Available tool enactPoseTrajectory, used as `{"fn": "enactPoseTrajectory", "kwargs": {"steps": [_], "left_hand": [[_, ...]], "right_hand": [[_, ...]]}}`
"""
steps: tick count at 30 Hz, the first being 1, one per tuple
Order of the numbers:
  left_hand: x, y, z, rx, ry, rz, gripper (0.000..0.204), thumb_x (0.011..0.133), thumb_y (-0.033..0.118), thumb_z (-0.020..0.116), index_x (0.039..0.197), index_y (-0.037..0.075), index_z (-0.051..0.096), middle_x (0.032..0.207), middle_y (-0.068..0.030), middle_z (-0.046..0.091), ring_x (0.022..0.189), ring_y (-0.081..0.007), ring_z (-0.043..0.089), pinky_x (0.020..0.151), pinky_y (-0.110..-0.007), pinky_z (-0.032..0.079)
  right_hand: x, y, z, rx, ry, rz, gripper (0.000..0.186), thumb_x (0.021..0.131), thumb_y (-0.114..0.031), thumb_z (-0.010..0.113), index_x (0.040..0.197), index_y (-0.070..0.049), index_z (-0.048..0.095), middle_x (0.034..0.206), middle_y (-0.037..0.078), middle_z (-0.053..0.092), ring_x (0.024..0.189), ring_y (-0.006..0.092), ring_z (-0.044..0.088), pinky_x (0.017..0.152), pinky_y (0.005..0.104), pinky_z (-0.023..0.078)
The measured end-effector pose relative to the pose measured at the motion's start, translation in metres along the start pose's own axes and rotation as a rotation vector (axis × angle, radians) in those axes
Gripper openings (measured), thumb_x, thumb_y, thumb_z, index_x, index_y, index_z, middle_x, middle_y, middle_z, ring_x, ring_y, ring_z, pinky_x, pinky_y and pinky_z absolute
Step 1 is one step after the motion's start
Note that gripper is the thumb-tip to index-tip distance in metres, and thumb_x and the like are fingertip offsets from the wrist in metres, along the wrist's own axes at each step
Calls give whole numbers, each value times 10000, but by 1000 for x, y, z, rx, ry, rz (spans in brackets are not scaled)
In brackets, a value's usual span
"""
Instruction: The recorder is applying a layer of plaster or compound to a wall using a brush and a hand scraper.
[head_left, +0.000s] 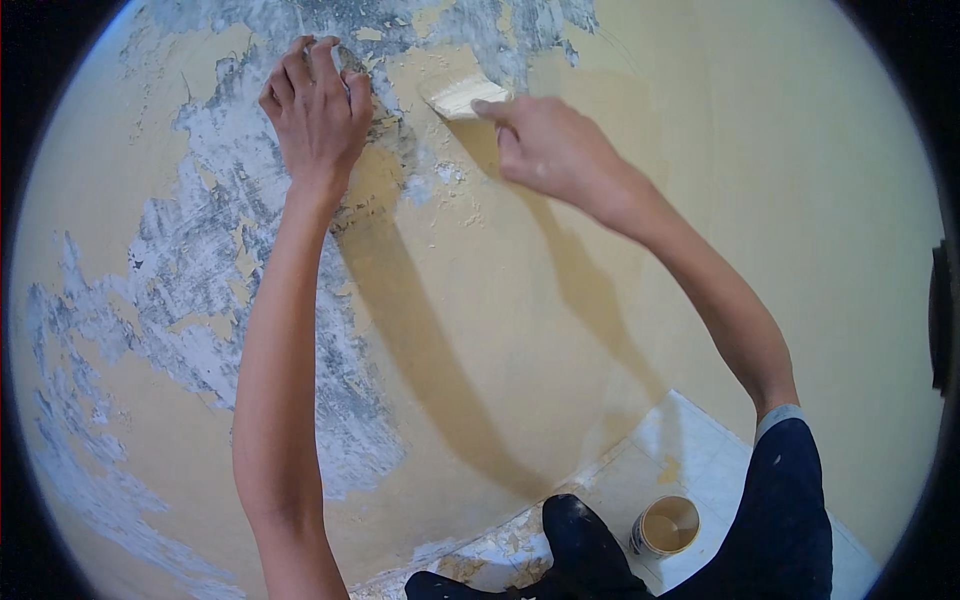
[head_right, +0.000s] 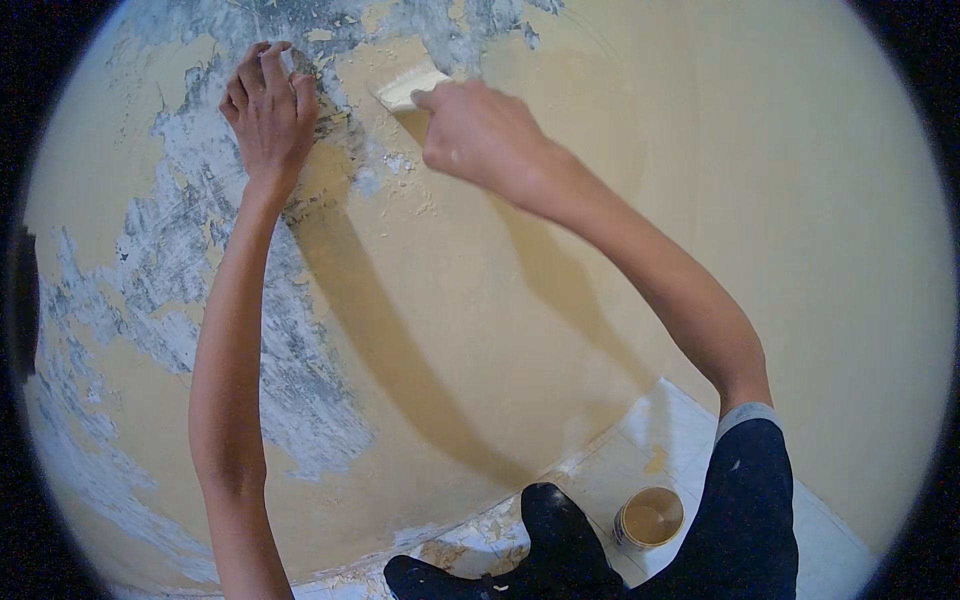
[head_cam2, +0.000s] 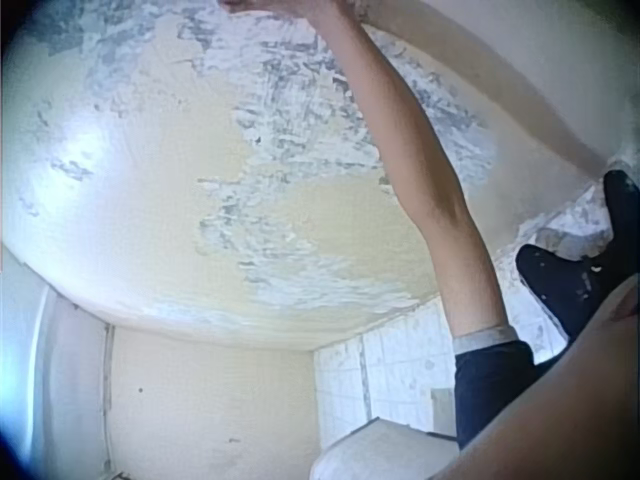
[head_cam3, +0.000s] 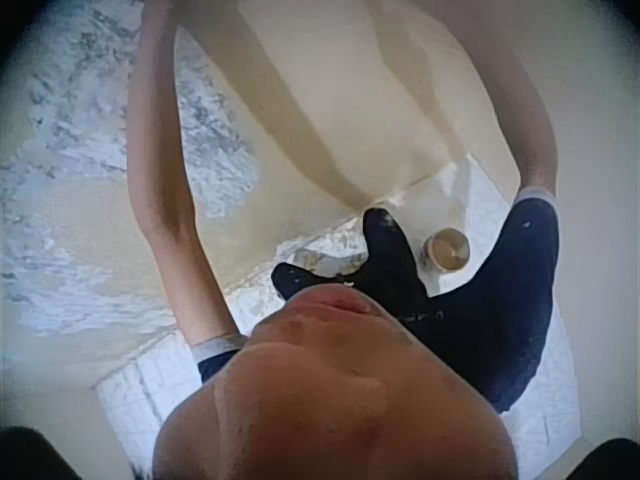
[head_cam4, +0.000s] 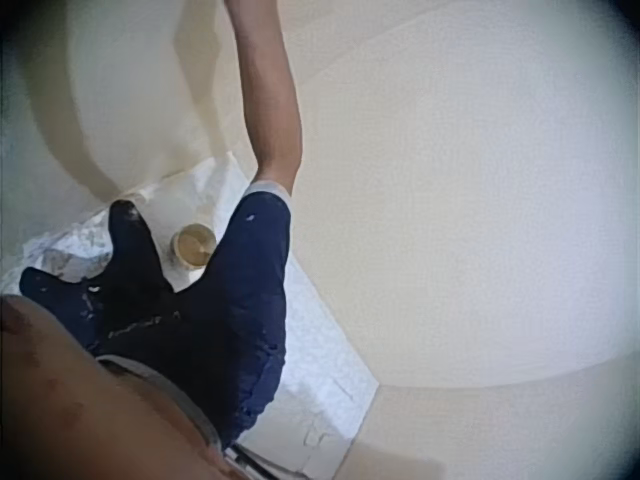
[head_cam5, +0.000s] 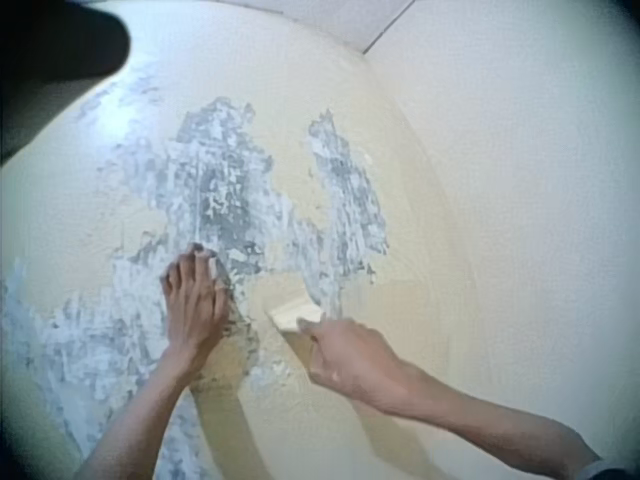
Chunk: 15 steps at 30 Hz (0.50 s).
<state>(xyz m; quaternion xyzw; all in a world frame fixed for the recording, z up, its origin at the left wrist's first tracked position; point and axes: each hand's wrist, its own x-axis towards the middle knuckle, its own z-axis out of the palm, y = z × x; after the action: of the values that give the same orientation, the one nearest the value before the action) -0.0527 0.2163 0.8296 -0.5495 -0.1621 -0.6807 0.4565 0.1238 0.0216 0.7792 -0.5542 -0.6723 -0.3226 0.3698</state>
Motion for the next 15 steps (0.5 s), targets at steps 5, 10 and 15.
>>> {"fn": "enactPoseTrajectory", "kwargs": {"steps": [5,10,15], "left_hand": [[0,0,0,13,-13,4,402,946,285,475,1316,136,523,1385,-103,483,1295,-323,419,1086,-495,261],[-1,-2,1,-1,-25,2,405,947,287,475,1322,143,524,1393,-108,480,1301,-325,419,1085,-508,264],[1,-3,-2,0,-6,58,420,942,309,491,1335,164,519,1413,-106,474,1301,-339,416,1083,-532,262]], "right_hand": [[-25,7,-17,28,-225,39,427,758,-110,524,1119,32,703,808,277,671,794,434,667,752,492,534],[7,20,8,95,234,-155,371,805,-105,522,1110,23,691,709,238,649,696,421,650,682,512,532],[-64,7,62,-1,-85,92,452,847,-74,501,1272,-57,654,707,221,634,614,390,626,614,487,501]]}}
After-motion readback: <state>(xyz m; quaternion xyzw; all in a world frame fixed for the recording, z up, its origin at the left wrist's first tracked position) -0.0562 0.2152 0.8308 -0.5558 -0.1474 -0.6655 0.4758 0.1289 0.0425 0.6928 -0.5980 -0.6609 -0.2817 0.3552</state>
